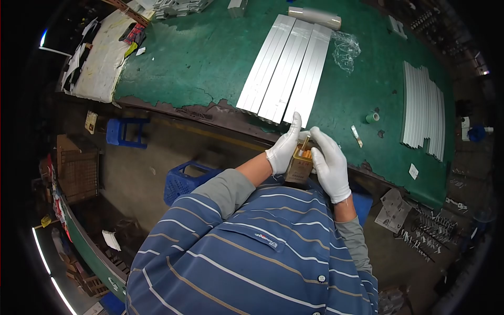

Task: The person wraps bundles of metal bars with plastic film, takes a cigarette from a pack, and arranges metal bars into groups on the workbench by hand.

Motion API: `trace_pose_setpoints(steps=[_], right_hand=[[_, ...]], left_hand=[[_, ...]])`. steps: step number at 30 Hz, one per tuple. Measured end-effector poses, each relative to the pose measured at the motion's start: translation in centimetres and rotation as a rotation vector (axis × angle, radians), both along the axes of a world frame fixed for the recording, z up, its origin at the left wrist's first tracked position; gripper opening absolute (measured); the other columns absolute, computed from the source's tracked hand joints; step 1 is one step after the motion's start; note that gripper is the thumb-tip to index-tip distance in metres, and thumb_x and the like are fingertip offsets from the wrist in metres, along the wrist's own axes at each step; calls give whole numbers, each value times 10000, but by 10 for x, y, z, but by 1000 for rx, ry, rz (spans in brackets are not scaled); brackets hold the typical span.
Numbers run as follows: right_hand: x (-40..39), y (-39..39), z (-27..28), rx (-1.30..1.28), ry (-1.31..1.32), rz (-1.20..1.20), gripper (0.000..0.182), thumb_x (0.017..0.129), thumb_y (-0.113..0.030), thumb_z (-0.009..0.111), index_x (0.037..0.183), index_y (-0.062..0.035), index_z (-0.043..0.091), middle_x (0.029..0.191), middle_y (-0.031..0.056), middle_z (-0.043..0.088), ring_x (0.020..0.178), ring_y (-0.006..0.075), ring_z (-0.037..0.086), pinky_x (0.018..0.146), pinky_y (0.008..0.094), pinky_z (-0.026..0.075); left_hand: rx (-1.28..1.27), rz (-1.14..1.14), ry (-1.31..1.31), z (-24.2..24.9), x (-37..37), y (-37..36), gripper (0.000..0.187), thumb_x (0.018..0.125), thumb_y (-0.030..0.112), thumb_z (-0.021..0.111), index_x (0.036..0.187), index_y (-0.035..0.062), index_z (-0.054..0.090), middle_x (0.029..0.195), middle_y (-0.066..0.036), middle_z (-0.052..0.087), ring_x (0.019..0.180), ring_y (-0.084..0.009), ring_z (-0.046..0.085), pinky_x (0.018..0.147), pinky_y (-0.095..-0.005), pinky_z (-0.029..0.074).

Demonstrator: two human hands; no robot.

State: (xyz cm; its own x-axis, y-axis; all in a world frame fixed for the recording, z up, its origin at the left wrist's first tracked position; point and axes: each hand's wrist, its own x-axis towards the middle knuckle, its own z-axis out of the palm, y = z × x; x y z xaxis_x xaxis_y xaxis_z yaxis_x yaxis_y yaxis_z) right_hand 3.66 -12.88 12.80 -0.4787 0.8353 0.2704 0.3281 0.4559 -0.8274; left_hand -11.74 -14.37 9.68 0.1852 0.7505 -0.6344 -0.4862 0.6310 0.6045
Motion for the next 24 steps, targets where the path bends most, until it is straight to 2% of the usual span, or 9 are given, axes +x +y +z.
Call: trace_pose_setpoints(steps=[7, 9, 10, 12, 13, 14, 16, 17, 24], right_hand=[[-3, 8, 4, -257, 72, -48, 292, 865, 12, 637, 1148, -13, 702, 1158, 102, 701, 982, 235, 665, 868, 312, 517], [-2, 8, 8, -428, 123, -110, 254, 841, 24, 653, 1086, 0, 716, 1076, 93, 714, 891, 212, 664, 811, 298, 522], [-2, 6, 10, -402, 123, -107, 254, 841, 24, 653, 1086, 0, 716, 1076, 93, 714, 891, 212, 664, 811, 298, 522], [-5, 10, 10, -272, 2, -123, 188, 826, 4, 684, 1009, 6, 726, 975, 87, 720, 798, 202, 649, 755, 295, 520], [-4, 15, 2, -113, 6, -91, 169, 832, -29, 695, 995, 0, 729, 888, 65, 721, 691, 175, 601, 674, 286, 495], [-2, 16, -2, -115, -14, -113, 141, 825, -35, 713, 961, -11, 739, 857, 59, 723, 682, 172, 605, 665, 284, 496], [-3, 13, 0, -169, 49, -151, 114, 824, -41, 726, 935, -21, 746, 830, 51, 726, 689, 167, 615, 664, 276, 497], [-2, 13, -1, -105, 24, -147, 127, 829, -48, 734, 953, -22, 745, 839, 44, 727, 677, 158, 615, 646, 267, 492], [4, 13, -9, -62, -20, -97, 203, 818, -54, 737, 1020, -28, 734, 994, 71, 727, 806, 197, 641, 741, 287, 506]], left_hand=[[223, -67, 11, -10, 2, 5, 1094, 883, 882, 122, 1352, -1, 567, 1237, -163, 634, 1020, -204, 648, 878, -282, 510], [324, -53, -20, -29, -1, 4, 972, 915, 832, 267, 1376, 12, 511, 1131, -152, 635, 867, -187, 649, 743, -315, 563], [379, -65, -163, -26, -4, 2, 822, 989, 696, 411, 1410, -9, 461, 1170, -150, 624, 952, -180, 636, 830, -318, 552], [476, 37, -11, -33, 8, 1, 682, 1029, 509, 529, 1431, -33, 429, 1267, -147, 594, 1104, -184, 599, 975, -325, 503], [447, -39, -61, -42, 4, 2, 782, 1001, 534, 565, 1483, -49, 368, 1439, -168, 470, 1278, -229, 502, 1112, -350, 404], [498, -44, 52, -49, 4, 3, 812, 1001, 547, 556, 1499, -55, 339, 1461, -187, 445, 1323, -238, 465, 1146, -369, 362], [544, -75, -66, -47, 2, -4, 852, 994, 584, 539, 1512, -56, 320, 1477, -195, 422, 1349, -238, 437, 1161, -374, 335], [567, -112, 16, -25, 1, -6, 854, 998, 633, 477, 1490, -55, 364, 1443, -195, 462, 1310, -240, 475, 1135, -366, 362], [434, -9, 23, -29, 7, 7, 829, 1020, 648, 386, 1449, -60, 421, 1362, -186, 532, 1200, -216, 547, 1051, -342, 434]])
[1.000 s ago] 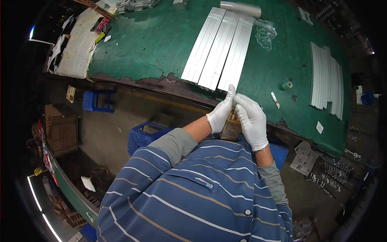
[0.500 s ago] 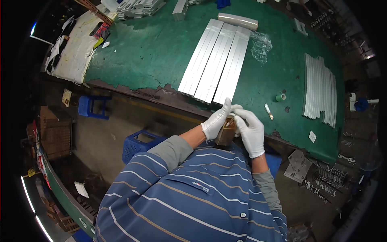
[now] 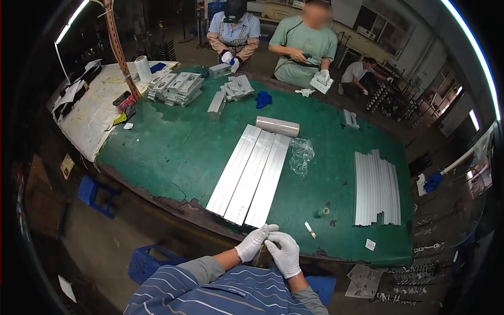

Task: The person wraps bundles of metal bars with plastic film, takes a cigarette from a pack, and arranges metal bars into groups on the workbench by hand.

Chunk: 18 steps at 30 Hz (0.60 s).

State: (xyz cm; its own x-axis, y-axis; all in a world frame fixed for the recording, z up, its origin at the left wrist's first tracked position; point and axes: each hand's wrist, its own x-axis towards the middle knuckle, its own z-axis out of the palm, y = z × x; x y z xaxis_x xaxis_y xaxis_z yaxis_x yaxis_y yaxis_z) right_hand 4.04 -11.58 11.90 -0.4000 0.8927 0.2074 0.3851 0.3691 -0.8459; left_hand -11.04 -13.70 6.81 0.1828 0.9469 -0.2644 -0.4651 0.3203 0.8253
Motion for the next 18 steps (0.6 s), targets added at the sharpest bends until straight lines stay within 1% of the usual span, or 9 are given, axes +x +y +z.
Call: trace_pose_setpoints(steps=[3, 4, 8, 10, 11, 13, 14, 16, 18], right_hand=[[-4, 10, 4, 276, -146, 71, 264, 810, -73, 741, 1073, -49, 721, 1088, 79, 714, 936, 240, 647, 827, 318, 508], [-4, 12, 3, 281, -145, 69, 264, 810, -73, 741, 1073, -49, 721, 1088, 79, 714, 936, 240, 647, 827, 318, 508], [-4, 14, -5, -9, -71, 12, 434, 788, -52, 752, 1210, -11, 661, 1252, 145, 647, 1066, 274, 623, 909, 335, 498], [-5, 11, -5, 157, -117, -147, 677, 766, -92, 784, 1387, -12, 525, 1332, 185, 598, 1161, 323, 611, 967, 362, 499], [-6, 11, -2, 142, -113, -148, 677, 766, -92, 784, 1387, -12, 525, 1332, 185, 598, 1161, 323, 611, 967, 362, 499], [-8, 8, 13, -298, 45, -108, 875, 751, -138, 820, 1494, -15, 375, 1408, 218, 539, 1236, 360, 583, 1032, 394, 478], [-8, 17, 20, -291, -96, 25, 954, 749, -161, 836, 1533, -16, 310, 1421, 217, 536, 1265, 354, 569, 1052, 411, 468], [-16, 20, 43, -406, -23, -44, 895, 773, -120, 799, 1526, -3, 329, 1415, 208, 544, 1238, 333, 585, 1045, 398, 474], [-8, 18, 44, -450, 23, -93, 848, 790, -87, 768, 1520, -3, 345, 1423, 206, 536, 1222, 318, 589, 1041, 382, 473]], left_hand=[[-54, 32, -41, 10, -4, 11, 802, 1039, 635, 339, 1431, -56, 445, 1310, -177, 575, 1136, -202, 581, 1001, -321, 465], [-49, 31, -39, 10, -5, 15, 802, 1039, 635, 339, 1431, -56, 445, 1310, -177, 575, 1136, -202, 581, 1001, -321, 465], [140, 31, 351, 10, -4, 24, 804, 1048, 635, 286, 1431, -54, 441, 1237, -159, 612, 1081, -190, 600, 981, -308, 471], [28, 48, 174, 10, -3, 29, 815, 1048, 644, 237, 1432, -46, 441, 1124, -134, 637, 1024, -192, 606, 983, -317, 466], [14, 44, 180, 17, -3, 34, 815, 1048, 644, 237, 1432, -46, 441, 1124, -134, 637, 1024, -192, 606, 983, -317, 466], [185, 189, 275, 31, 0, 44, 820, 1048, 646, 214, 1441, -38, 435, 1040, -115, 624, 983, -192, 597, 973, -327, 467], [212, 199, 282, 24, 2, 51, 824, 1045, 651, 192, 1441, -26, 446, 1060, -119, 628, 999, -199, 597, 975, -328, 467], [207, 224, 246, 58, 2, 55, 853, 1034, 671, 155, 1431, -16, 467, 1124, -131, 635, 1044, -200, 603, 974, -337, 485], [163, 258, 108, 60, 8, 55, 891, 1005, 719, 156, 1396, -7, 493, 1127, -126, 640, 1044, -192, 614, 973, -340, 502]])
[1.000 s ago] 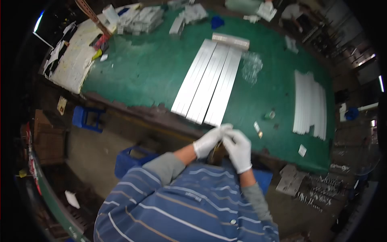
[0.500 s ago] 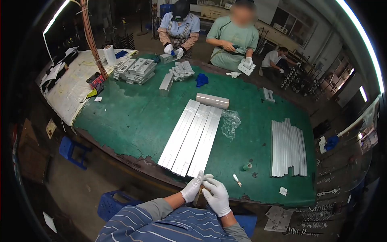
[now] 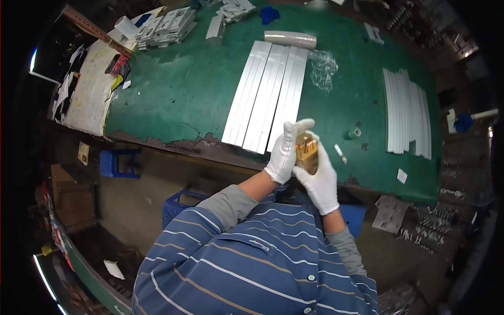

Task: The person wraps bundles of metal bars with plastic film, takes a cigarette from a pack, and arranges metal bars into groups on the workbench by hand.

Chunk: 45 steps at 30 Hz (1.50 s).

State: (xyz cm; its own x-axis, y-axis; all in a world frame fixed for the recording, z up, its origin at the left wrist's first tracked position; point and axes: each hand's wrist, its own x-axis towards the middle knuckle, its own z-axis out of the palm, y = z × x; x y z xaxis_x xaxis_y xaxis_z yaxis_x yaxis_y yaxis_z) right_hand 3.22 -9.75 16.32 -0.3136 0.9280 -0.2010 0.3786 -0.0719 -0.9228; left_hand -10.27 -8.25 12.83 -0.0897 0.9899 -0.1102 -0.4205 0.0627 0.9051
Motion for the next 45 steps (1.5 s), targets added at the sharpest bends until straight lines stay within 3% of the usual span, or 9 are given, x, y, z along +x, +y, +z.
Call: trace_pose_setpoints(steps=[6, 10, 20, 28, 30, 33, 35, 41, 45], right_hand=[[5, -4, -9, 107, 159, -88, 861, 773, -62, 769, 1518, 3, 343, 1438, 202, 511, 1247, 316, 568, 1045, 381, 466], [9, -1, -2, 398, -76, -57, 881, 744, -13, 770, 1520, -21, 353, 1461, 198, 471, 1274, 328, 545, 1058, 386, 457], [14, 16, 20, 713, -131, 81, 870, 723, 3, 780, 1504, -96, 407, 1512, 236, 372, 1304, 379, 518, 1049, 397, 480], [10, 15, 11, 613, -110, -154, 754, 719, -64, 812, 1401, 10, 502, 1506, 265, 408, 1313, 367, 527, 1037, 385, 496], [16, 21, -8, 249, 109, -154, 757, 717, -106, 825, 1384, 36, 498, 1387, 248, 535, 1237, 343, 587, 1007, 374, 508], [23, 25, -5, 391, -156, -8, 707, 744, -116, 791, 1383, -3, 512, 1188, 187, 619, 1026, 327, 639, 874, 369, 526], [27, 28, -3, 343, -229, 95, 718, 733, -112, 781, 1389, -13, 507, 1172, 178, 616, 994, 328, 633, 849, 359, 519], [24, 21, -15, 383, -247, 105, 742, 714, -113, 781, 1390, -3, 495, 1198, 177, 615, 1005, 342, 629, 860, 359, 514], [22, 22, -8, 589, -222, 122, 742, 716, -114, 776, 1389, 8, 487, 1201, 185, 620, 1012, 365, 625, 883, 383, 511]], left_hand=[[-23, 49, -181, 15, 17, 0, 940, 964, 777, 157, 1366, 4, 510, 1101, -121, 647, 1015, -183, 626, 970, -333, 503], [227, 117, 200, 38, 17, 5, 974, 932, 812, 147, 1356, 14, 513, 1065, -110, 650, 993, -173, 630, 954, -326, 508], [212, 20, 158, 42, 17, 23, 972, 935, 808, 144, 1370, 18, 508, 1043, -104, 648, 947, -164, 634, 897, -303, 519], [187, 26, 115, 38, 11, 32, 856, 1006, 718, 184, 1394, 20, 496, 1080, -104, 643, 970, -157, 626, 912, -303, 513], [196, 23, 125, 34, 14, 34, 624, 1085, 530, 306, 1364, 19, 530, 1133, -114, 632, 1032, -183, 611, 939, -324, 501], [236, -144, 456, 26, 3, 32, 380, 1055, 273, 492, 1306, 2, 581, 1197, -138, 615, 1096, -225, 594, 1022, -359, 457], [386, -311, 785, 13, -8, 30, 461, 1051, 350, 487, 1366, 16, 538, 1293, -149, 583, 1172, -227, 570, 1052, -360, 433], [635, -198, 971, -1, -8, 12, 579, 1060, 468, 434, 1459, 50, 458, 1402, -159, 527, 1256, -248, 531, 1073, -381, 412], [-308, -285, -63, -31, -12, -10, 721, 1045, 582, 384, 1512, 32, 384, 1492, -202, 454, 1324, -271, 491, 1090, -401, 397]])
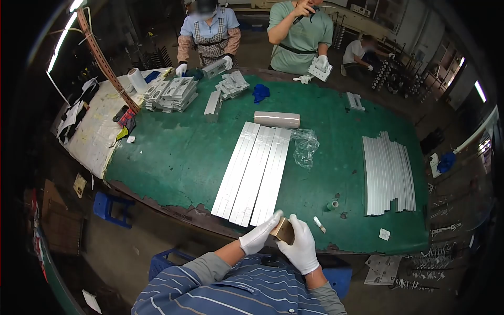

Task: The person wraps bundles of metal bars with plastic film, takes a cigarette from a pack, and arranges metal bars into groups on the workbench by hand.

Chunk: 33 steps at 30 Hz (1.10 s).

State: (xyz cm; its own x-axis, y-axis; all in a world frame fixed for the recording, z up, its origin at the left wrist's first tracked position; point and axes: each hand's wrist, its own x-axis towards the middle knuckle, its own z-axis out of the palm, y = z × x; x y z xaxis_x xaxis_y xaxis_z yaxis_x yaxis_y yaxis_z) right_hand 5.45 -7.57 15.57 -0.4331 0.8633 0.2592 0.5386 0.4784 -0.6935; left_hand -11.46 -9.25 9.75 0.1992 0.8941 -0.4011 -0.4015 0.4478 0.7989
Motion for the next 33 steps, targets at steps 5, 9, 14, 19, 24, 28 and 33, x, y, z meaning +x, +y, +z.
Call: trace_pose_setpoints(steps=[5, 9, 14, 19, 24, 28, 33], right_hand=[[12, -3, -9, -82, -159, 153, 727, 741, -113, 772, 1394, 25, 485, 1261, 190, 611, 1104, 347, 616, 952, 383, 499], [46, -15, -39, -131, -122, 120, 685, 776, -136, 759, 1388, 25, 497, 1304, 198, 602, 1149, 347, 612, 978, 381, 495], [145, -36, -121, -459, -241, -134, 471, 850, -177, 687, 1267, 32, 623, 1137, 187, 705, 1011, 326, 690, 919, 369, 536], [233, -93, -202, -905, 50, -481, 435, 904, -197, 661, 1221, 100, 631, 1222, 192, 694, 1064, 303, 686, 923, 330, 526], [292, -162, -263, -1021, 6, -614, 437, 910, -216, 663, 1207, 105, 642, 1193, 200, 706, 1080, 294, 685, 945, 321, 517], [309, -165, -291, -1041, 60, -575, 436, 906, -232, 662, 1190, 100, 652, 1151, 194, 718, 1020, 300, 694, 907, 323, 525], [324, -143, -312, -1127, 119, -529, 414, 915, -227, 652, 1199, 73, 657, 1050, 156, 718, 871, 243, 680, 768, 297, 521]], left_hand=[[-102, -259, -229, 13, -3, -19, 771, 1035, 616, 388, 1547, 42, 335, 1506, -205, 431, 1332, -283, 479, 1087, -406, 394], [-41, -301, 39, -7, -21, -45, 676, 1019, 481, 535, 1512, 41, 391, 1431, -163, 503, 1241, -262, 535, 1036, -364, 433], [-345, -176, 559, -107, -53, -117, 619, 970, 406, 625, 1426, 9, 495, 1258, -122, 618, 1105, -202, 574, 955, -303, 471], [-257, -223, 659, -278, -51, -241, 551, 1010, 415, 524, 1417, 45, 499, 1360, -174, 586, 1181, -279, 588, 980, -337, 470], [-244, -604, 779, -266, -58, -265, 539, 1023, 456, 485, 1424, 95, 502, 1361, -179, 598, 1162, -309, 612, 988, -358, 468], [-547, -543, 584, -157, -26, -225, 561, 1012, 495, 502, 1418, 107, 512, 1299, -159, 627, 1129, -298, 623, 967, -366, 479], [-542, -648, 501, -54, 13, -163, 658, 971, 583, 539, 1418, 100, 507, 1201, -119, 652, 1083, -267, 632, 897, -376, 514]])
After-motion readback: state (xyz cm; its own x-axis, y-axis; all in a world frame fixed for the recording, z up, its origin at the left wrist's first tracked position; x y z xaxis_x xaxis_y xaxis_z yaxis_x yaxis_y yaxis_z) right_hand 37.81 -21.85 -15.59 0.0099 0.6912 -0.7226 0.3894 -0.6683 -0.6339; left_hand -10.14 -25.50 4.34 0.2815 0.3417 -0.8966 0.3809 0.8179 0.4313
